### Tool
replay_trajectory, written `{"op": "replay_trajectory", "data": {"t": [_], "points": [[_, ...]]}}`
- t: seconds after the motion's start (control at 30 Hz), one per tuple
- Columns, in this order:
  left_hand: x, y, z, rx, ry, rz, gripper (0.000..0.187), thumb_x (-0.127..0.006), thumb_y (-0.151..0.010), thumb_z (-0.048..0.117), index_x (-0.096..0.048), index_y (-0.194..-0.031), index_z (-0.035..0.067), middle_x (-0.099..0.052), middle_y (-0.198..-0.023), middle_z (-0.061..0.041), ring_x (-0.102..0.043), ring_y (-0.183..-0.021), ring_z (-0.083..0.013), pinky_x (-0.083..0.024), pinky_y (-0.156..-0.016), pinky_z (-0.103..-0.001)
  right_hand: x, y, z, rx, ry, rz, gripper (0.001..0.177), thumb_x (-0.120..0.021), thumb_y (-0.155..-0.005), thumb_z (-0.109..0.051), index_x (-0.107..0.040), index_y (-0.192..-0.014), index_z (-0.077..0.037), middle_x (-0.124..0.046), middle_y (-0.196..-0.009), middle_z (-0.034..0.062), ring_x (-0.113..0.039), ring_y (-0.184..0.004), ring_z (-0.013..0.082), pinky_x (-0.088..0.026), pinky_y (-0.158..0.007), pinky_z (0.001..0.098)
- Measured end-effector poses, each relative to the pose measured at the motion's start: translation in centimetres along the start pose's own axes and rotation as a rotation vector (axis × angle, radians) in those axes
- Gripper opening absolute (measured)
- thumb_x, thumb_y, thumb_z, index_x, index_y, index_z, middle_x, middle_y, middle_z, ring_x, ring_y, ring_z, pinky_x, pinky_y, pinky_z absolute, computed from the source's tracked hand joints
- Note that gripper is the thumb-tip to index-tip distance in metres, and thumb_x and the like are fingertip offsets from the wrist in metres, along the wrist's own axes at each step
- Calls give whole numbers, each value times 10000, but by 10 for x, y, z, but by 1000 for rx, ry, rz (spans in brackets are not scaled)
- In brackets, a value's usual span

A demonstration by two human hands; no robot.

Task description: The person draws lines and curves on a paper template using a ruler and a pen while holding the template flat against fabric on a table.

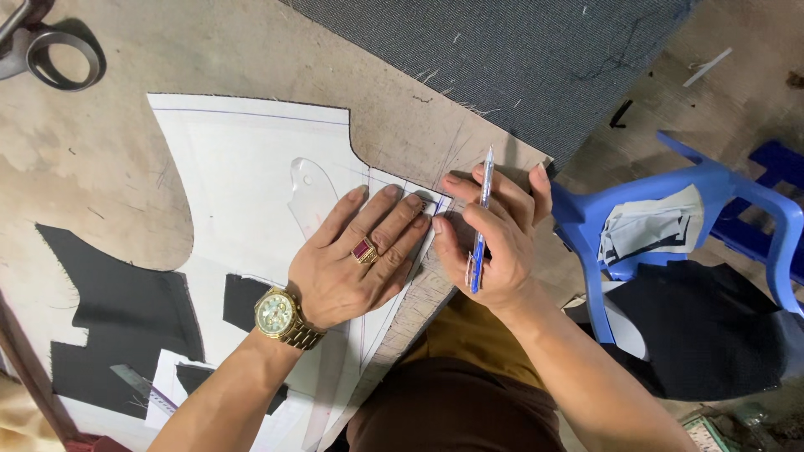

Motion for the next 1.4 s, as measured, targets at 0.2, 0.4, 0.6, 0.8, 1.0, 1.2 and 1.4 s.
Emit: {"op": "replay_trajectory", "data": {"t": [0.2,0.4,0.6,0.8,1.0,1.2,1.4], "points": [[0,0,0,3,-7,-8,430,-479,-1005,247,-643,-1377,108,-630,-1443,-105,-586,-1343,-282,-382,-1181,-477,0,0,0,-8,-3,6,221,-737,-951,-175,-573,-1042,-57,-779,-1124,146,-675,-1110,360,-203,-1150,606],[1,-1,0,2,-6,-4,430,-480,-998,240,-645,-1373,107,-635,-1436,-106,-595,-1334,-283,-386,-1178,-477,0,-1,-1,-13,-1,2,213,-735,-952,-173,-575,-1036,-60,-779,-1126,138,-674,-1110,354,-208,-1148,603],[1,0,0,-5,1,2,427,-472,-999,236,-652,-1363,103,-639,-1429,-114,-596,-1332,-290,-387,-1178,-480,0,-1,-1,-6,14,0,213,-730,-956,-182,-573,-1030,-60,-779,-1127,138,-677,-1108,356,-216,-1144,600],[0,0,0,-5,0,5,427,-474,-1000,239,-651,-1365,104,-637,-1433,-112,-595,-1334,-291,-388,-1177,-480,1,-2,-1,3,6,5,208,-726,-956,-174,-573,-1038,-60,-778,-1132,138,-673,-1116,354,-212,-1148,597],[1,0,0,1,4,5,424,-477,-1003,240,-645,-1369,105,-632,-1441,-105,-590,-1341,-288,-388,-1178,-479,0,-2,-1,-1,-2,1,220,-740,-950,-170,-576,-1046,-60,-775,-1136,137,-667,-1127,355,-206,-1150,596],[1,0,-1,4,11,3,423,-476,-1006,243,-646,-1369,107,-628,-1446,-104,-588,-1343,-287,-390,-1178,-481,-1,1,0,-1,4,8,219,-733,-956,-185,-567,-1022,-58,-779,-1118,142,-677,-1101,364,-219,-1145,606],[2,-1,0,-3,3,3,417,-489,-997,234,-655,-1357,106,-637,-1434,-106,-595,-1333,-289,-393,-1174,-481,0,0,0,4,9,5,232,-746,-947,-175,-569,-1033,-51,-775,-1121,151,-678,-1092,371,-226,-1139,608]]}}
Point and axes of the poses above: each hand's wrist, its own y-axis away from the middle knuckle, its own x-axis out of the back of the hand, z = x × y, the point moved 8 cm from there along -y, towards the middle knuckle
